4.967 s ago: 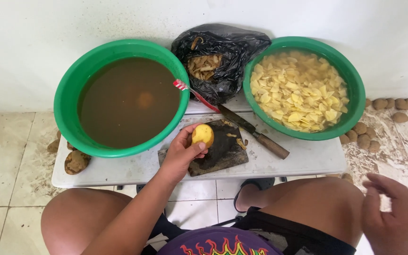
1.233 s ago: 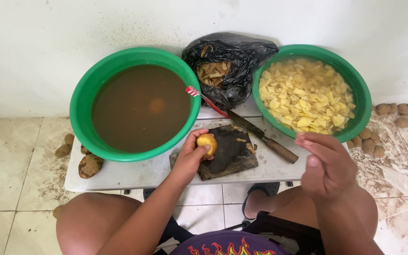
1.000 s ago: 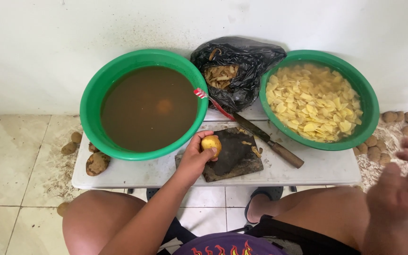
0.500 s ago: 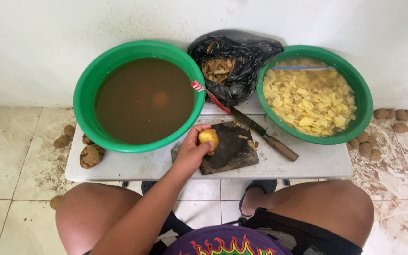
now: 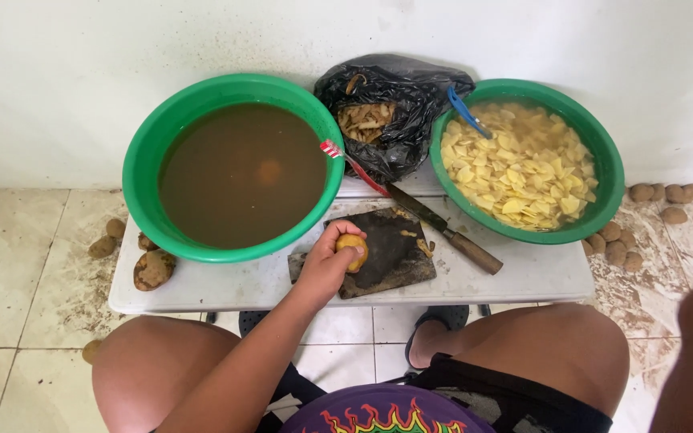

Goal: Peeling a potato with a hand peeler and then using a knife to remove eyes and blemishes.

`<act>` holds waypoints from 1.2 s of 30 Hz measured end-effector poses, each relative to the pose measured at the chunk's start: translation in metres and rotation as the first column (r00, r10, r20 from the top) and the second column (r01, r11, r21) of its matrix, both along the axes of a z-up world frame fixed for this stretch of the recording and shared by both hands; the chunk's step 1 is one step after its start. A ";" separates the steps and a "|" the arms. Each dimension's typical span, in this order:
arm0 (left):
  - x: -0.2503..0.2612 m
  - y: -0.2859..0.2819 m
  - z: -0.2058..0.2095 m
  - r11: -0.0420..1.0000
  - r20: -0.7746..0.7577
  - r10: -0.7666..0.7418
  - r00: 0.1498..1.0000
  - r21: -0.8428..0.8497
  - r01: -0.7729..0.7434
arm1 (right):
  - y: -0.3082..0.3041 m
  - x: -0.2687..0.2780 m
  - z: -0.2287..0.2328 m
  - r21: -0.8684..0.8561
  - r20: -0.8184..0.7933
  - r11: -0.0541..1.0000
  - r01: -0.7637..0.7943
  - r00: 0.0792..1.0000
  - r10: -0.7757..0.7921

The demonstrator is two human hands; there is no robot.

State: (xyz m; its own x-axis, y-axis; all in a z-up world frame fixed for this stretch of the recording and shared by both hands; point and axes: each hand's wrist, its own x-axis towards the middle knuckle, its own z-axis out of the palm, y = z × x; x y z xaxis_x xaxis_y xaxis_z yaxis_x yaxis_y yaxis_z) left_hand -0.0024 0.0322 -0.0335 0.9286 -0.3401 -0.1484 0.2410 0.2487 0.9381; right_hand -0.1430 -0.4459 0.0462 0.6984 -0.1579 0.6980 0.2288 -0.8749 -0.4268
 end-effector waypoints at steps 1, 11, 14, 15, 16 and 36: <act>-0.001 -0.001 -0.001 1.000 -0.006 -0.005 1.000 -0.012 0.005 | 0.015 0.010 0.009 0.004 -0.009 1.000 0.003 1.000 -0.003; -0.002 -0.013 0.007 0.985 -0.066 0.020 0.998 0.175 -0.008 | 0.148 0.270 0.048 -0.240 -0.665 0.971 -0.005 0.730 -0.160; 0.005 -0.008 -0.001 0.955 0.124 -0.049 0.991 0.297 0.010 | 0.164 0.308 0.038 -0.319 -0.785 0.948 0.002 0.559 -0.265; 0.006 -0.008 0.002 0.950 0.144 -0.061 0.988 0.312 0.013 | 0.162 0.321 0.028 -0.401 -0.802 0.916 -0.011 0.487 -0.346; 0.007 -0.007 0.004 0.944 0.164 -0.072 0.984 0.329 0.014 | 0.160 0.333 0.017 -0.478 -0.805 0.878 -0.030 0.415 -0.424; 0.006 -0.009 0.011 0.915 0.013 -0.163 0.987 0.376 0.146 | 0.077 0.207 0.073 0.060 -0.492 0.980 0.190 0.860 -0.136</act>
State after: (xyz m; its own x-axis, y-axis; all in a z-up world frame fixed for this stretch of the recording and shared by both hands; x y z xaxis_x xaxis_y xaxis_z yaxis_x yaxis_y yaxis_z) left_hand 0.0032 0.0234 -0.0228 0.8774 -0.4076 -0.2530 0.2052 -0.1579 0.9659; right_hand 0.0637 -0.3689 0.1197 0.9013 -0.3514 0.2532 -0.1717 -0.8266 -0.5359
